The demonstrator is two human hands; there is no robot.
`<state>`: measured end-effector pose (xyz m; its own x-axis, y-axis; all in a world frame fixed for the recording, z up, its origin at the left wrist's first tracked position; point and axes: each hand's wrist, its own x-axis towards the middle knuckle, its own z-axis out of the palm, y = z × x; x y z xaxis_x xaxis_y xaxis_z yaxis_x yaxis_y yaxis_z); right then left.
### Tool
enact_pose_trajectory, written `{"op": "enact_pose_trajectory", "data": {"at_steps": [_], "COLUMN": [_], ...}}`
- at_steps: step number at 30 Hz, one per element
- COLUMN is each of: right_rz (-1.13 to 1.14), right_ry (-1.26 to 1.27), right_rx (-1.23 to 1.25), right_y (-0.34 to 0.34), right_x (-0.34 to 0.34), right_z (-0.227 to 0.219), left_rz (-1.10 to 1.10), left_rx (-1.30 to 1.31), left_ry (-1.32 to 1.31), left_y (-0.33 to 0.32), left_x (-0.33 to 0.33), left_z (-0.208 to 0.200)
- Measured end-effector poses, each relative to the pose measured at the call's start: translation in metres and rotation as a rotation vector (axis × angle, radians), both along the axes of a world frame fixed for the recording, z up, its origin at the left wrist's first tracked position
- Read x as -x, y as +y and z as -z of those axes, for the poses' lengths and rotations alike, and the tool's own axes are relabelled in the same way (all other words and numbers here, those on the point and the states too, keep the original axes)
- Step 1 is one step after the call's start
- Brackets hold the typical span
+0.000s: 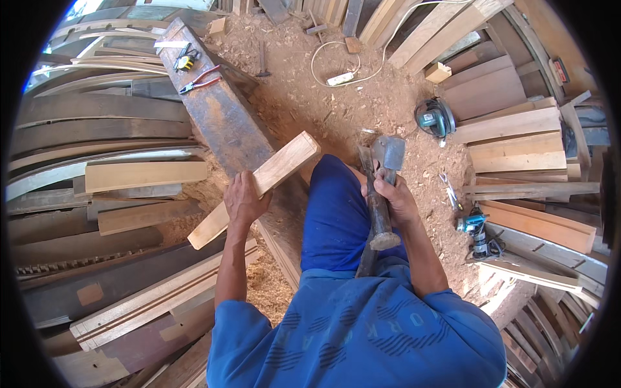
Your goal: The person shapes a wooden block by carving it with a chisel and an axe, then turns and handles the block by hand.
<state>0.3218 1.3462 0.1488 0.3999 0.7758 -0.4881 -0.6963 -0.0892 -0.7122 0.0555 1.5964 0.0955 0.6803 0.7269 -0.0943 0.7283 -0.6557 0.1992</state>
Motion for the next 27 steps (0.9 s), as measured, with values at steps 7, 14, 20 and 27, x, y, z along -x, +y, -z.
{"op": "enact_pose_trajectory", "data": {"at_steps": [7, 14, 20, 27], "right_rz": [0.030, 0.016, 0.030, 0.052], "right_ry": [0.008, 0.005, -0.012, -0.008], "right_rx": [0.038, 0.033, 0.029, 0.053], "right_y": [0.001, 0.001, 0.003, 0.003], "right_x": [0.001, 0.002, 0.001, -0.005], "right_z": [0.000, -0.002, -0.003, 0.004], "left_rz": [-0.015, 0.098, -0.026, -0.140], "left_rx": [0.015, -0.014, 0.072, 0.330], "left_ry": [0.097, -0.152, -0.222, -0.260], "left_y": [-0.001, -0.017, -0.016, 0.012], "left_x": [-0.003, -0.071, -0.149, -0.151], "left_z": [-0.006, -0.010, -0.020, -0.004]}}
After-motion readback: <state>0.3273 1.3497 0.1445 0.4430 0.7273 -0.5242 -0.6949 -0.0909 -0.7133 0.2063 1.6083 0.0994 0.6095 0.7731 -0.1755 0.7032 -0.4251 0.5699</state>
